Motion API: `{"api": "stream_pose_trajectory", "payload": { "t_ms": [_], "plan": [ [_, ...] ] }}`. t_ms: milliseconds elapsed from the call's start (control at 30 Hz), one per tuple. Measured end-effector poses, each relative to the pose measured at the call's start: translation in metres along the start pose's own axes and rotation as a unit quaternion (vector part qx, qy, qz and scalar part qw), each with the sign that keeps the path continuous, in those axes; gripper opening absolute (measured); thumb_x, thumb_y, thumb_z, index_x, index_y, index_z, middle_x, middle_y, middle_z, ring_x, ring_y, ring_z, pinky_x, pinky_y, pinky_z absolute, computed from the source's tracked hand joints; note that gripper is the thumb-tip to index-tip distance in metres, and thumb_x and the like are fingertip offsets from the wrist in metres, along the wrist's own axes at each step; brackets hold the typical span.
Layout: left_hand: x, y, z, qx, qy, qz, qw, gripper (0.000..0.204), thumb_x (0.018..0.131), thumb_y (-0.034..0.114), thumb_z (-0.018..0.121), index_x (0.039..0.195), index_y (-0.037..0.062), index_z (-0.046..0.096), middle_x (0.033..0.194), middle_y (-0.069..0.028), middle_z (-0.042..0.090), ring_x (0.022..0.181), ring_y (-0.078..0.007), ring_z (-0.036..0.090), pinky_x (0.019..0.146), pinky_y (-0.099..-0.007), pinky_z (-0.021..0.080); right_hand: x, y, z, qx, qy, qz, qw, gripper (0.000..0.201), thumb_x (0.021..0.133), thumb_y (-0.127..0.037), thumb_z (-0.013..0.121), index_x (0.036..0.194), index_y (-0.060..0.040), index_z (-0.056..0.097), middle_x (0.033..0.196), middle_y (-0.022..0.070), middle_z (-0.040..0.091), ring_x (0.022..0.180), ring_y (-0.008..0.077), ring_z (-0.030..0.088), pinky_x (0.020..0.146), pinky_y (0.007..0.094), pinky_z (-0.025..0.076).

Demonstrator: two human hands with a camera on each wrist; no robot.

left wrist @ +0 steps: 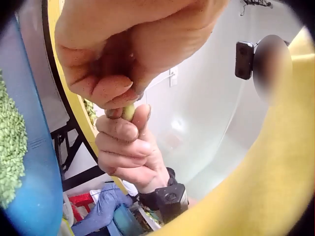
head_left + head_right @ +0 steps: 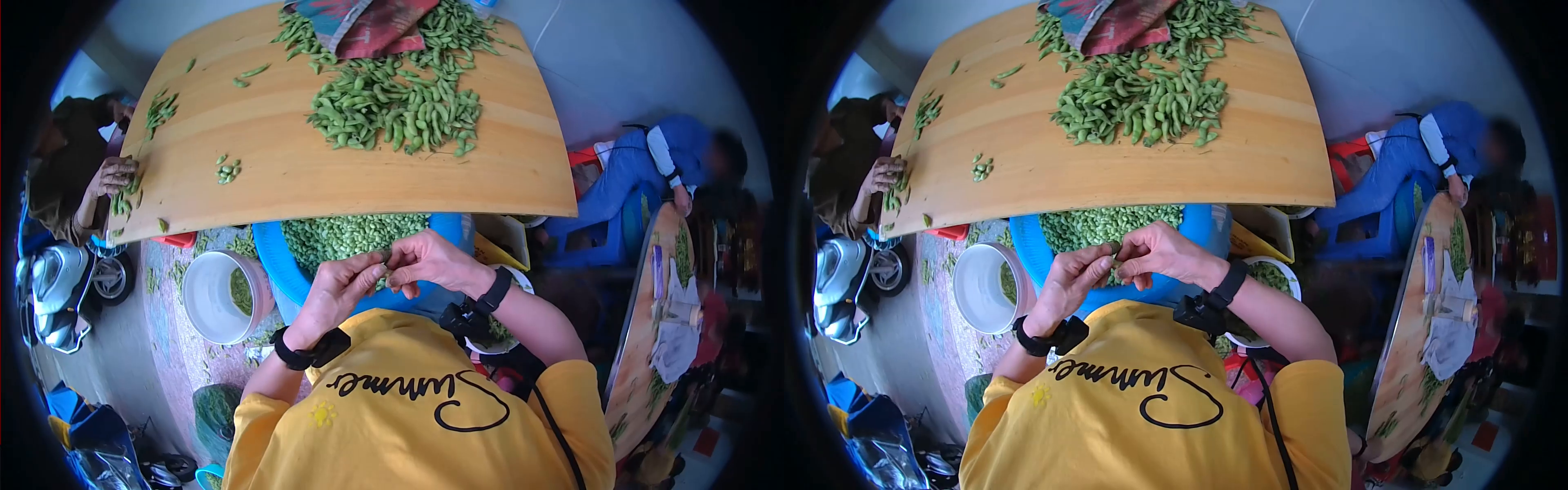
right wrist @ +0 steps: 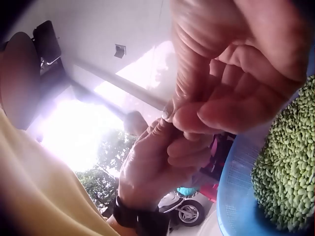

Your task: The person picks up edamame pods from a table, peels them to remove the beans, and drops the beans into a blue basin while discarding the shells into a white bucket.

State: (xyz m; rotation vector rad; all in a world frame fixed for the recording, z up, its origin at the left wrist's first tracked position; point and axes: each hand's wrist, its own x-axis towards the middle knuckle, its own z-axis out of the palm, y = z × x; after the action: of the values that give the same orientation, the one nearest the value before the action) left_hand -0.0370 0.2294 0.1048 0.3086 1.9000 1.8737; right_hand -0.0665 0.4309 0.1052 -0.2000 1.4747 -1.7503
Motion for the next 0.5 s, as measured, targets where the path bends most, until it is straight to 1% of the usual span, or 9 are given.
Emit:
{"api": "stream_pose_trajectory", "payload": {
  "t_ms": [33,133,200,300,333,400,433,467,500],
  "plan": [
    [0.002,-0.004,0.001,0.007,0.015,0.011,1.0,0.018,0.088,0.013,0.055,0.093,-0.0045,0.06,0.063,-0.0036,0.053,0.057,-0.0078,0.046,0.053,-0.0224,0.041,-0.002,-0.001,-0.001,-0.007,-0.003,-0.011,1.0,0.02,0.077,-0.015,0.069,0.084,0.0019,0.06,0.069,0.0067,0.063,0.054,0.0109,0.06,0.048,0.021,0.048],
    [0.001,0.003,0.003,0.052,0.018,0.035,0.998,0.017,0.087,0.012,0.056,0.09,-0.0045,0.061,0.063,-0.0036,0.054,0.056,-0.0079,0.046,0.052,-0.0222,0.041,-0.007,-0.003,-0.001,0.065,-0.003,0.022,0.998,0.02,0.079,-0.015,0.068,0.086,0.0021,0.06,0.071,0.0075,0.063,0.056,0.0122,0.061,0.049,0.0221,0.05],
    [0.001,0.005,0.006,0.036,0.018,0.044,0.998,0.016,0.087,0.011,0.057,0.087,-0.0043,0.061,0.063,-0.004,0.055,0.055,-0.0079,0.047,0.051,-0.022,0.041,-0.007,-0.002,0.001,0.066,-0.01,0.02,0.998,0.018,0.08,-0.014,0.066,0.086,0.0023,0.06,0.072,0.0081,0.063,0.057,0.0132,0.062,0.05,0.0229,0.051],
    [0.0,0.003,0.013,0.035,0.09,0.05,0.994,0.016,0.087,0.011,0.057,0.086,-0.0033,0.062,0.061,-0.003,0.055,0.053,-0.0063,0.047,0.049,-0.0206,0.041,-0.006,-0.001,0.009,0.012,0.039,-0.022,0.999,0.014,0.08,-0.011,0.065,0.08,0.0017,0.059,0.07,0.0076,0.063,0.058,0.0125,0.062,0.049,0.0218,0.05],
    [0.0,0.002,0.015,0.035,0.09,0.05,0.994,0.016,0.087,0.011,0.057,0.086,-0.0033,0.062,0.061,-0.003,0.055,0.053,-0.0063,0.047,0.049,-0.0206,0.041,-0.006,0.0,0.014,0.012,0.038,-0.022,0.999,0.014,0.08,-0.011,0.065,0.08,0.0017,0.059,0.07,0.0076,0.063,0.058,0.0125,0.062,0.049,0.0218,0.05],
    [0.001,-0.002,0.017,0.019,0.118,0.047,0.992,0.016,0.087,0.012,0.057,0.087,-0.0031,0.063,0.061,-0.0021,0.054,0.053,-0.0053,0.046,0.048,-0.0201,0.04,-0.007,0.0,0.025,-0.129,0.132,-0.079,0.98,0.014,0.078,-0.01,0.066,0.077,0.0012,0.057,0.068,0.0089,0.063,0.057,0.0127,0.062,0.047,0.0231,0.049],
    [0.002,-0.005,0.019,0.024,0.122,0.048,0.991,0.016,0.087,0.012,0.057,0.087,-0.003,0.063,0.061,-0.0019,0.054,0.053,-0.0045,0.046,0.048,-0.0194,0.039,-0.009,-0.007,0.032,-0.262,0.175,-0.127,0.941,0.015,0.077,-0.008,0.066,0.075,0.0017,0.054,0.066,0.0107,0.062,0.055,0.0138,0.062,0.045,0.0255,0.047],
    [0.002,-0.006,0.019,0.023,0.12,0.048,0.991,0.016,0.087,0.012,0.057,0.087,-0.003,0.063,0.061,-0.0019,0.054,0.053,-0.0045,0.046,0.048,-0.0194,0.039,-0.008,-0.005,0.033,-0.261,0.176,-0.126,0.94,0.015,0.077,-0.008,0.066,0.075,0.0017,0.054,0.066,0.0107,0.062,0.055,0.0138,0.062,0.045,0.0255,0.047],
    [0.003,-0.008,0.02,0.032,0.129,0.036,0.99,0.016,0.087,0.012,0.057,0.087,-0.0032,0.062,0.061,-0.0013,0.054,0.053,-0.0044,0.045,0.048,-0.0193,0.039,-0.006,0.0,0.032,-0.366,0.201,-0.215,0.883,0.015,0.076,-0.007,0.065,0.074,0.002,0.054,0.066,0.0112,0.062,0.054,0.0147,0.062,0.046,0.0263,0.047]
  ]
}}
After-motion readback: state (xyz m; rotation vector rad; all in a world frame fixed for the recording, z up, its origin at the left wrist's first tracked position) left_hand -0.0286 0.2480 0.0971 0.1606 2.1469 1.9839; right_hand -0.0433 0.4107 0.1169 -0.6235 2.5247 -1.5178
